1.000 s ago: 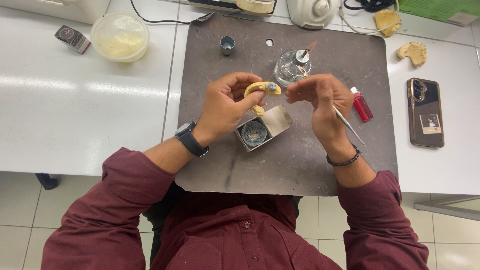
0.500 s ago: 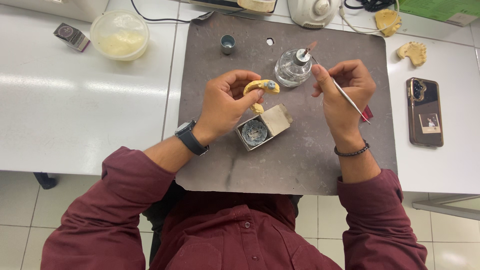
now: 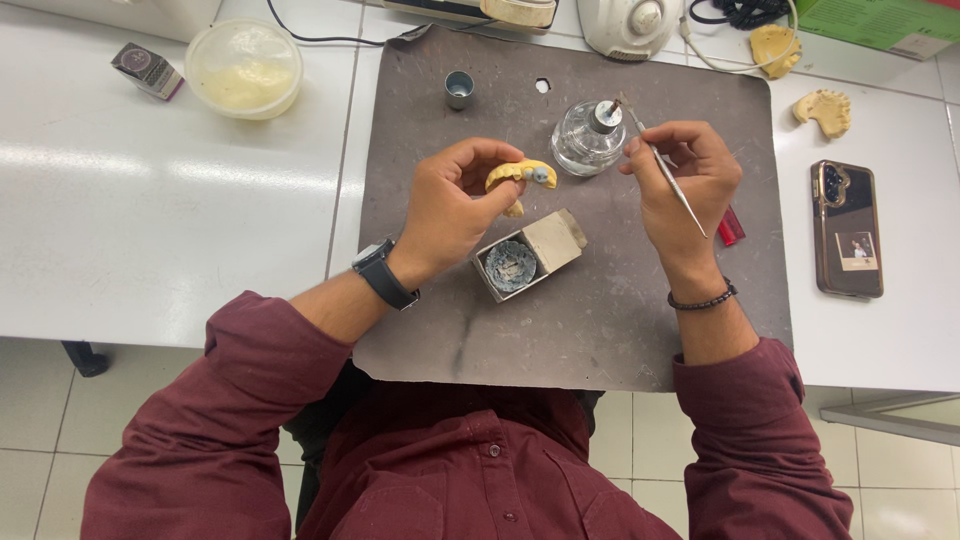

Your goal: The person holds a dental model with a metal framework in one hand and uses a metal spatula tool to apply and shape blue wax on the framework. They periodically dip the tool tip into a small box of blue material or near a glass alcohol lamp and continue sculpting the wax on the model.

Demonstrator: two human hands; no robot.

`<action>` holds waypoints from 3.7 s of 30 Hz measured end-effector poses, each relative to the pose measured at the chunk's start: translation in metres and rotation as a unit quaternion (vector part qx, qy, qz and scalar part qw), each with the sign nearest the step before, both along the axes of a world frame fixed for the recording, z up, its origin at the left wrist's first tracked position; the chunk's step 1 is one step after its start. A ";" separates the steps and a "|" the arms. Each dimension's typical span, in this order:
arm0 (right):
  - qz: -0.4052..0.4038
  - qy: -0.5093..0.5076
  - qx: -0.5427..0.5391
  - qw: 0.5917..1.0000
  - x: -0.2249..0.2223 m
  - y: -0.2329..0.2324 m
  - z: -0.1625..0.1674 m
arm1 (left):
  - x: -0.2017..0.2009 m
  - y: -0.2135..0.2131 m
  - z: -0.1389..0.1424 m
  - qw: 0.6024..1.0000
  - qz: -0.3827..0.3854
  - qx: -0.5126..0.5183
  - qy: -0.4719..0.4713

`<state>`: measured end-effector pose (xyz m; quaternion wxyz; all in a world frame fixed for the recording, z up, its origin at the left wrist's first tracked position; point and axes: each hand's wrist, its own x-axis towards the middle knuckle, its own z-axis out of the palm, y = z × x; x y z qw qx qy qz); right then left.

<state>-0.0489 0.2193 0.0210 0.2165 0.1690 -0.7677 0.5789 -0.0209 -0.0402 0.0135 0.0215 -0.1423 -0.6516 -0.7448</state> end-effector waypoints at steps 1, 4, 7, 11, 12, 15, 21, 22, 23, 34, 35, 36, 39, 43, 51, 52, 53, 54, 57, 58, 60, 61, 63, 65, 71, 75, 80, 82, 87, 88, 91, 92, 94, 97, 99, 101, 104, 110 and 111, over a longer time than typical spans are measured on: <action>-0.004 0.004 0.010 1.000 0.000 0.000 0.001 | 0.000 0.000 0.000 1.000 0.001 -0.008 0.006; -0.010 0.008 0.029 1.000 0.000 -0.001 0.002 | 0.000 -0.001 0.001 1.000 0.002 -0.024 0.018; -0.007 0.006 0.026 1.000 0.000 -0.002 0.002 | 0.000 -0.001 0.001 1.000 0.002 -0.022 0.020; -0.006 0.009 0.027 1.000 0.000 -0.001 0.002 | 0.001 -0.001 0.001 1.000 0.006 -0.020 0.018; -0.006 0.010 0.029 0.999 0.000 -0.001 0.002 | 0.001 -0.001 0.002 1.000 0.008 -0.021 0.020; -0.007 0.009 0.031 0.999 0.001 -0.001 0.002 | 0.001 -0.001 0.001 0.999 0.008 -0.027 0.024; 0.023 -0.043 -0.040 0.998 0.004 -0.005 0.008 | -0.001 0.000 -0.003 0.999 0.022 0.026 -0.001; 0.067 -0.089 -0.052 0.992 0.006 -0.003 0.012 | -0.002 -0.001 -0.005 0.999 0.037 0.027 0.004; 0.111 -0.134 -0.064 0.983 0.010 0.000 0.018 | -0.003 -0.001 -0.006 0.998 0.053 0.029 0.009; 0.285 -0.035 0.212 0.934 0.034 -0.033 0.029 | -0.008 -0.005 -0.008 0.995 0.090 0.023 0.035; 0.287 -0.024 0.222 0.932 0.034 -0.035 0.029 | -0.008 -0.005 -0.008 0.995 0.090 0.020 0.039; 0.289 -0.011 0.233 0.929 0.034 -0.036 0.030 | -0.008 -0.006 -0.008 0.995 0.091 0.017 0.044; 0.263 -0.041 0.237 0.934 0.036 -0.036 0.030 | -0.008 -0.006 -0.008 0.995 0.085 0.022 0.045; 0.263 -0.049 0.242 0.933 0.035 -0.037 0.028 | -0.008 -0.006 -0.008 0.996 0.081 0.007 0.046; 0.271 -0.040 0.248 0.929 0.036 -0.038 0.026 | -0.008 -0.006 -0.006 0.996 0.078 -0.001 0.046; 0.272 -0.033 0.252 0.928 0.036 -0.038 0.027 | -0.008 -0.007 -0.006 0.996 0.077 0.000 0.048; 0.273 -0.027 0.256 0.927 0.036 -0.039 0.027 | -0.008 -0.006 -0.006 0.996 0.076 0.001 0.050; 0.275 -0.021 0.260 0.926 0.036 -0.040 0.028 | -0.008 -0.006 -0.006 0.996 0.075 0.003 0.052; 0.269 -0.013 0.263 0.926 0.039 -0.042 0.029 | -0.007 -0.005 -0.007 0.996 0.080 0.016 0.036; 0.269 -0.013 0.267 0.925 0.039 -0.043 0.029 | -0.007 -0.006 -0.007 0.996 0.078 0.015 0.039; 0.266 -0.013 0.272 0.925 0.039 -0.041 0.027 | -0.007 -0.006 -0.008 0.996 0.073 0.010 0.044; 0.272 -0.015 0.258 0.927 0.039 -0.038 0.025 | -0.007 -0.005 -0.008 0.997 0.072 0.017 0.038; 0.283 -0.019 0.228 0.931 0.037 -0.032 0.020 | -0.007 -0.004 -0.008 0.997 0.073 0.030 0.025; 0.232 -0.057 0.152 0.959 0.032 -0.018 0.018 | -0.007 -0.006 -0.007 0.997 0.073 0.021 0.030; -0.016 0.022 0.011 1.000 0.005 0.013 0.006 | -0.007 -0.005 -0.007 0.996 0.083 0.021 0.024; -0.046 0.028 0.035 0.998 -0.003 0.016 0.000 | -0.007 -0.003 -0.007 0.996 0.085 0.023 0.032; -0.048 0.022 0.043 0.998 -0.005 0.011 -0.001 | -0.009 -0.005 -0.008 0.995 0.094 0.003 0.043; -0.047 0.027 0.061 0.997 -0.004 0.009 -0.002 | -0.009 -0.005 -0.008 0.995 0.091 0.006 0.040; -0.044 0.033 0.067 0.996 -0.003 0.008 0.004 | -0.009 -0.006 -0.007 0.995 0.088 -0.003 0.042; -0.041 0.032 0.059 0.997 -0.002 0.006 0.006 | -0.009 -0.006 -0.008 0.995 0.089 -0.005 0.045; 0.039 -0.029 0.059 0.997 0.008 0.001 0.017 | -0.007 -0.007 -0.009 0.994 0.093 -0.008 0.050; 0.078 -0.057 0.062 0.993 0.012 0.000 0.023 | -0.008 -0.007 -0.009 0.994 0.094 -0.008 0.053; 0.235 -0.069 0.152 0.958 0.021 -0.010 0.030 | -0.009 -0.007 -0.008 0.994 0.096 -0.007 0.052; 0.302 -0.025 0.238 0.923 0.035 -0.029 0.032 | -0.009 -0.008 -0.009 0.995 0.094 -0.005 0.042; 0.289 -0.029 0.253 0.923 0.038 -0.037 0.033 | -0.010 -0.007 -0.009 0.995 0.093 -0.003 0.046; 0.283 -0.025 0.262 0.922 0.040 -0.040 0.033 | -0.009 -0.008 -0.010 0.994 0.092 -0.002 0.055; 0.284 -0.007 0.269 0.920 0.039 -0.042 0.032 | -0.010 -0.007 -0.011 0.994 0.090 0.005 0.054; 0.279 0.006 0.267 0.922 0.040 -0.044 0.031 | -0.009 -0.007 -0.011 0.994 0.095 -0.006 0.059; 0.278 0.008 0.268 0.922 0.040 -0.044 0.031 | -0.010 -0.007 -0.011 0.994 0.095 -0.005 0.062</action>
